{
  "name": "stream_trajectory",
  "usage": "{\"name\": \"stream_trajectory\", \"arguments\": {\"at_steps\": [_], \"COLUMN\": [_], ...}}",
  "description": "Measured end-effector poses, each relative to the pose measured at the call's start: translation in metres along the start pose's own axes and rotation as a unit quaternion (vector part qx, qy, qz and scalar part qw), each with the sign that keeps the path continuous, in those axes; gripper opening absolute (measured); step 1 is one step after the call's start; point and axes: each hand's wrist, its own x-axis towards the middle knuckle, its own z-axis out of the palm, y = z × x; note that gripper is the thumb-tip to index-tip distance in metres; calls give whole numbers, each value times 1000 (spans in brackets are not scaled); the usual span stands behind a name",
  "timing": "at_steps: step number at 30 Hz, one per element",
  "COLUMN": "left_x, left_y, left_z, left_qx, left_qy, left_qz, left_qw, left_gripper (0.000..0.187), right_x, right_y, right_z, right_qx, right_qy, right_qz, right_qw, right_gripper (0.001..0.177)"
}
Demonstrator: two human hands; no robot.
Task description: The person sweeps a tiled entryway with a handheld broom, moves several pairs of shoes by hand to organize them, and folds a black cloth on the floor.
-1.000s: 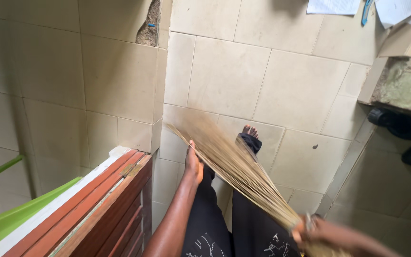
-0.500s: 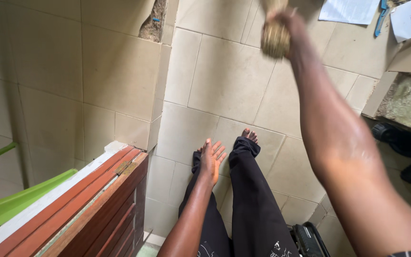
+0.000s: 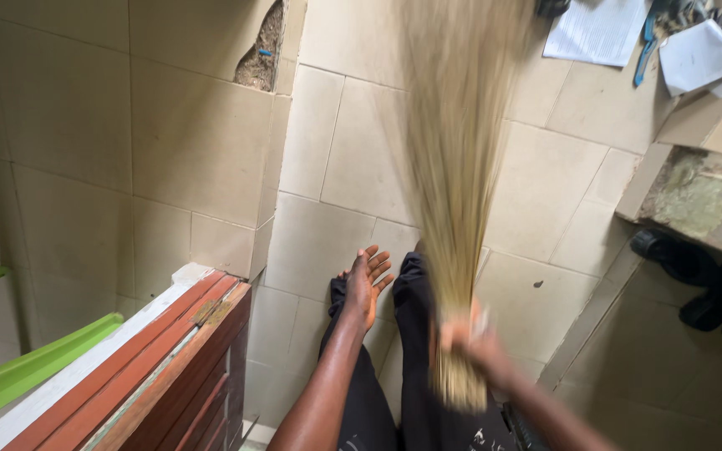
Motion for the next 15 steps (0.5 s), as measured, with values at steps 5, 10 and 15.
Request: {"name": "stream_trajectory", "arguments": {"at_steps": [5, 10, 15], "left_x": [11, 2, -4], "left_y": [-1, 4, 0], "left_z": [1, 14, 18], "left_qx": [22, 2, 9], "left_qy": [14, -10, -1], "left_qz": [12, 11, 4], "left_qw": [1000, 1000, 1000], "left_gripper": [74, 74, 74], "right_x": [-30, 144, 317], "right_y": [-2, -30, -174], "right_z": [-1, -110, -183], "right_qx": [-26, -129, -69], "right_qy": [87, 155, 330], "right_qz": [180, -14, -98], "right_qw": [979, 979, 936], "right_gripper": [58, 22, 66]}}
